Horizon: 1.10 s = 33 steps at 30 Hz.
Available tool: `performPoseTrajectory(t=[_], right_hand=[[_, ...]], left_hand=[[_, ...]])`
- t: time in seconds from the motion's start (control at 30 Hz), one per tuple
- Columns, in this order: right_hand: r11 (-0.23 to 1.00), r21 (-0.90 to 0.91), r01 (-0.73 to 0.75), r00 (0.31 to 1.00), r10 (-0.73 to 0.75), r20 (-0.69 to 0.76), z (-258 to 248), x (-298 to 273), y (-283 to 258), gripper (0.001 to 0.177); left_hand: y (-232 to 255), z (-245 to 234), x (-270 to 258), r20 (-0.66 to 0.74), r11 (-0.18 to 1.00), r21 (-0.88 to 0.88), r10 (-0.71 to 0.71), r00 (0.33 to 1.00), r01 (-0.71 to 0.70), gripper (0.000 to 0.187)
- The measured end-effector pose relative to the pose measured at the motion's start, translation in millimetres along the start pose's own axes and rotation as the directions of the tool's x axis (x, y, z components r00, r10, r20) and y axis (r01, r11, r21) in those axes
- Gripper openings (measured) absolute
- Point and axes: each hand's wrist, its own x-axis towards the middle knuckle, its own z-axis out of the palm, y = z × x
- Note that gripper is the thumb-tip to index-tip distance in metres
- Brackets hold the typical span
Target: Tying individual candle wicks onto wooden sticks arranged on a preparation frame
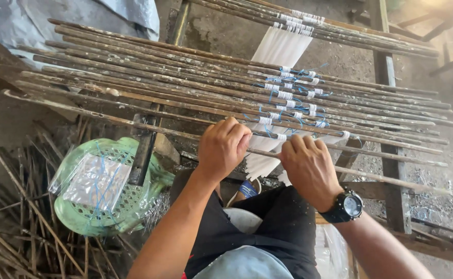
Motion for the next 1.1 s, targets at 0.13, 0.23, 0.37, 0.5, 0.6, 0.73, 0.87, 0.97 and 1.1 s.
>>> performPoseTrajectory(t=[0.13,0.23,0.37,0.5,0.6,0.73,0.87,0.97,1.1], right_hand=[[0.837,0.422,-0.349,0.933,0.269,0.237,4,-11,-4,0.029],[0.748,0.527,-0.402,0.915,0.329,0.232,11,-18,-7,0.026],[0.681,0.595,-0.427,0.904,0.34,0.26,14,-21,-4,0.024],[0.641,0.603,-0.474,0.88,0.365,0.304,13,-21,-5,0.023],[0.616,0.612,-0.495,0.868,0.372,0.328,11,-20,-4,0.022],[0.593,0.623,-0.509,0.86,0.38,0.34,14,-21,-3,0.021],[0.583,0.633,-0.509,0.86,0.379,0.343,15,-21,-1,0.022],[0.58,0.638,-0.507,0.86,0.386,0.334,13,-20,-1,0.024],[0.547,0.661,-0.514,0.854,0.4,0.332,11,-19,-1,0.023]], left_hand=[[0,-1,-2,0.015,1.0,-0.005,-0.011,1.0,0.011,0.014],[0,0,-2,0.131,0.996,-0.03,-0.083,0.988,0.088,0.01],[16,-4,6,0.293,0.973,-0.027,-0.211,0.933,0.229,0.01],[37,4,10,0.489,0.954,0.006,-0.265,0.831,0.301,0.012],[45,7,15,0.565,0.946,0.033,-0.284,0.775,0.322,0.013],[47,8,18,0.639,0.94,0.058,-0.293,0.711,0.336,0.016],[54,4,24,0.658,0.935,0.076,-0.309,0.687,0.347,0.017],[56,6,21,0.67,0.929,0.063,-0.309,0.674,0.363,0.018],[60,7,16,0.598,0.942,0.03,-0.284,0.749,0.333,0.013]])
